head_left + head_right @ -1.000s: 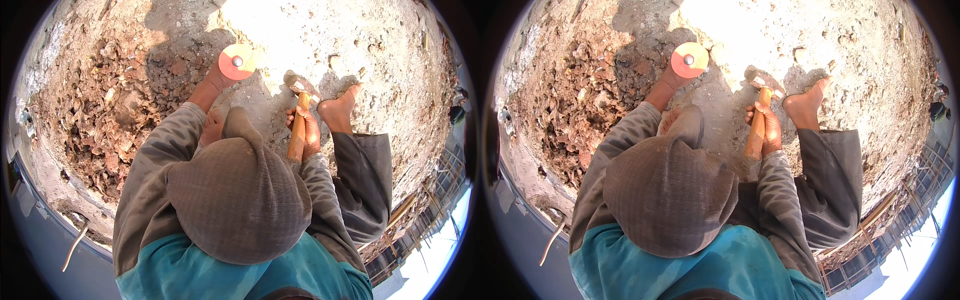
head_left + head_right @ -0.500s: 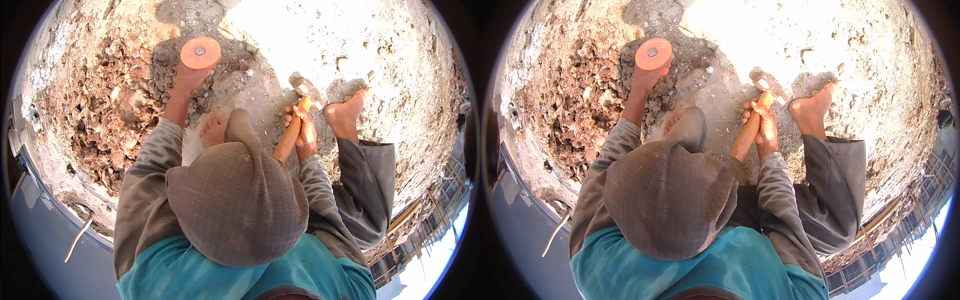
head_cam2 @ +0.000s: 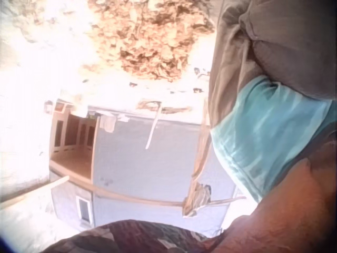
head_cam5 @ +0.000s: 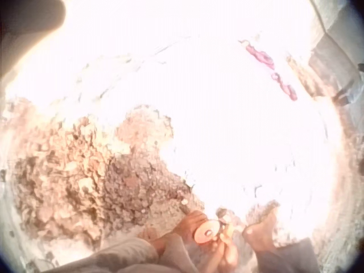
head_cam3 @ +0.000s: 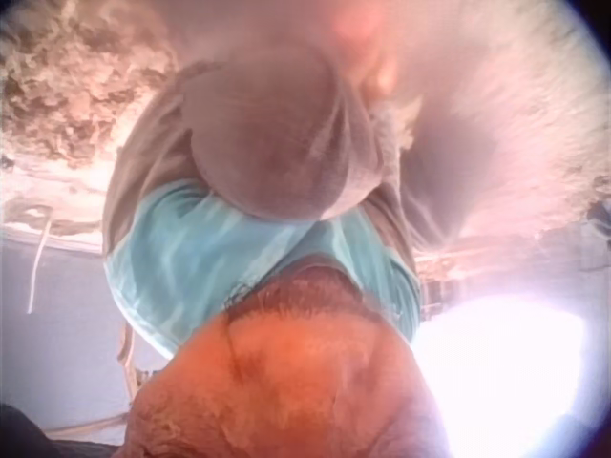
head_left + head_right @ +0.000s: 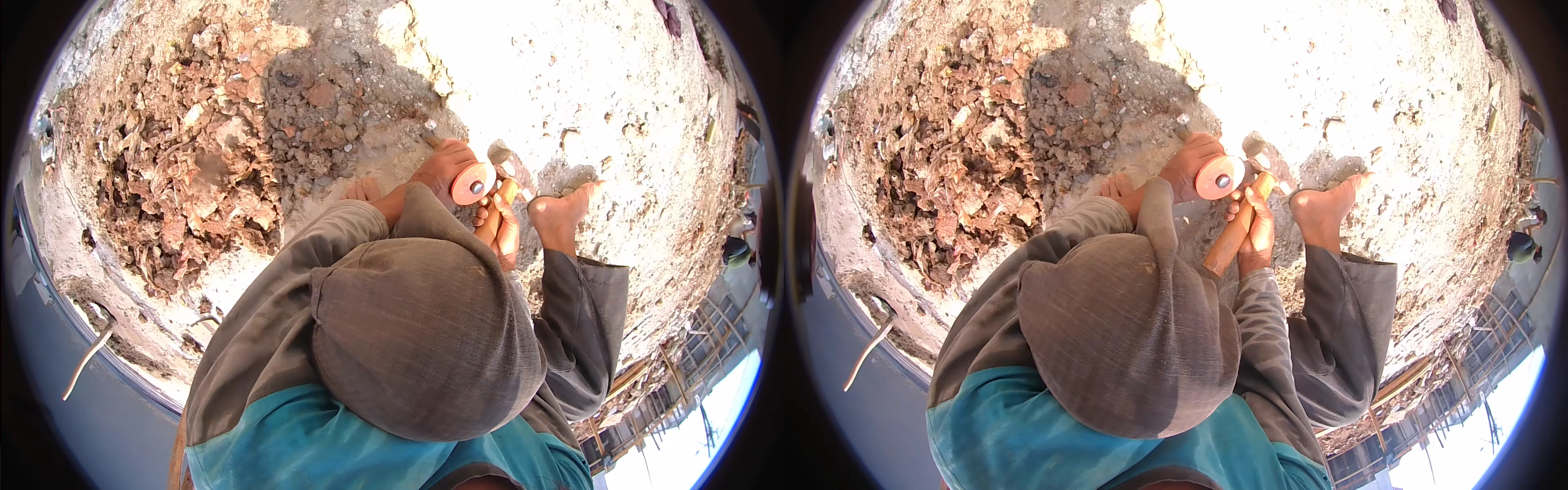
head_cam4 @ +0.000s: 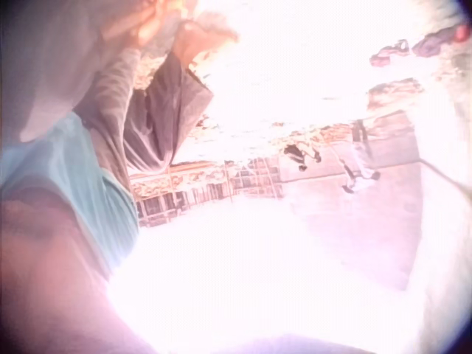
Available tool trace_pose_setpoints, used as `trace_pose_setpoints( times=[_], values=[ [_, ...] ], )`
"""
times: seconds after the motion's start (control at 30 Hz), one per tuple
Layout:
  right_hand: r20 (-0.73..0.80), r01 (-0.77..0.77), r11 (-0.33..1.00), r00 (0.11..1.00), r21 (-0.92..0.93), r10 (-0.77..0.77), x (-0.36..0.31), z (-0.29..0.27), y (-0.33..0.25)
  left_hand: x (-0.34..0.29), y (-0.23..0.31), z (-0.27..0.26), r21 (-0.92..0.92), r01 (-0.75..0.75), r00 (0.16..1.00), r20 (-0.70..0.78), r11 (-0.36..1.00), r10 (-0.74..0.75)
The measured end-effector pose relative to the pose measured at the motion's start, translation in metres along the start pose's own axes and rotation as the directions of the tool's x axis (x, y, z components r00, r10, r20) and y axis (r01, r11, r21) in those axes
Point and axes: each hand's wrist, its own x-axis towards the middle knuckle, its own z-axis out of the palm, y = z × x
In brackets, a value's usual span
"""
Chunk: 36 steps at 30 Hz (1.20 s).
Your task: The person uses a hammer to strike a chisel while working on a rocky ground surface, occasionally picking up and repositioning the chisel.
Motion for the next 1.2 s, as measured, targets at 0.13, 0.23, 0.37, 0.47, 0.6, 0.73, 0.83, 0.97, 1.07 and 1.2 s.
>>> trace_pose_setpoints(
  times=[0.13,0.23,0.37,0.47,0.6,0.73,0.83,0.97,1.07,1.2],
  values=[
    [-0.029,0.015,0.995,0.999,-0.096,-0.018,-0.010,0.002,-0.008,-0.001,-0.007,0.001,-0.034,0.163,0.983,-0.077,0.986,-0.166],
    [-0.006,0.213,0.925,0.974,-0.316,-0.227,-0.040,0.024,-0.023,0.009,-0.020,0.000,-0.098,0.197,0.958,-0.191,0.976,-0.212],
    [0.289,0.648,0.600,0.755,-0.470,-0.589,-0.099,0.094,-0.071,0.012,-0.031,0.002,-0.089,0.343,0.932,-0.094,0.935,-0.351],
    [0.364,0.903,0.308,0.407,-0.300,-0.838,-0.127,0.144,-0.101,0.009,-0.035,0.006,-0.263,0.375,0.914,-0.057,0.889,-0.402],
    [0.602,0.950,0.238,0.313,-0.203,-0.735,-0.114,0.147,-0.073,0.008,-0.040,0.002,-0.146,0.351,0.932,-0.038,0.925,-0.359],
    [0.366,0.590,0.274,0.736,-0.760,-0.570,-0.093,0.105,-0.031,-0.004,-0.045,-0.013,-0.144,0.161,0.983,-0.067,0.976,-0.172],
    [0.276,0.442,0.411,0.873,-0.797,-0.403,-0.101,0.093,-0.042,-0.016,-0.046,-0.013,-0.112,0.281,0.959,-0.006,0.953,-0.284],
    [0.416,0.684,0.428,0.713,-0.591,-0.564,-0.112,0.108,-0.063,-0.023,-0.057,-0.005,-0.143,0.229,0.970,-0.055,0.963,-0.238],
    [0.449,0.854,0.354,0.506,-0.382,-0.737,-0.103,0.110,-0.050,-0.021,-0.060,-0.004,-0.126,0.276,0.960,-0.019,0.953,-0.281],
    [0.279,0.419,0.392,0.888,-0.819,-0.366,-0.089,0.090,-0.023,-0.019,-0.057,-0.011,-0.076,0.099,0.995,0.041,0.992,-0.096]
  ],
)
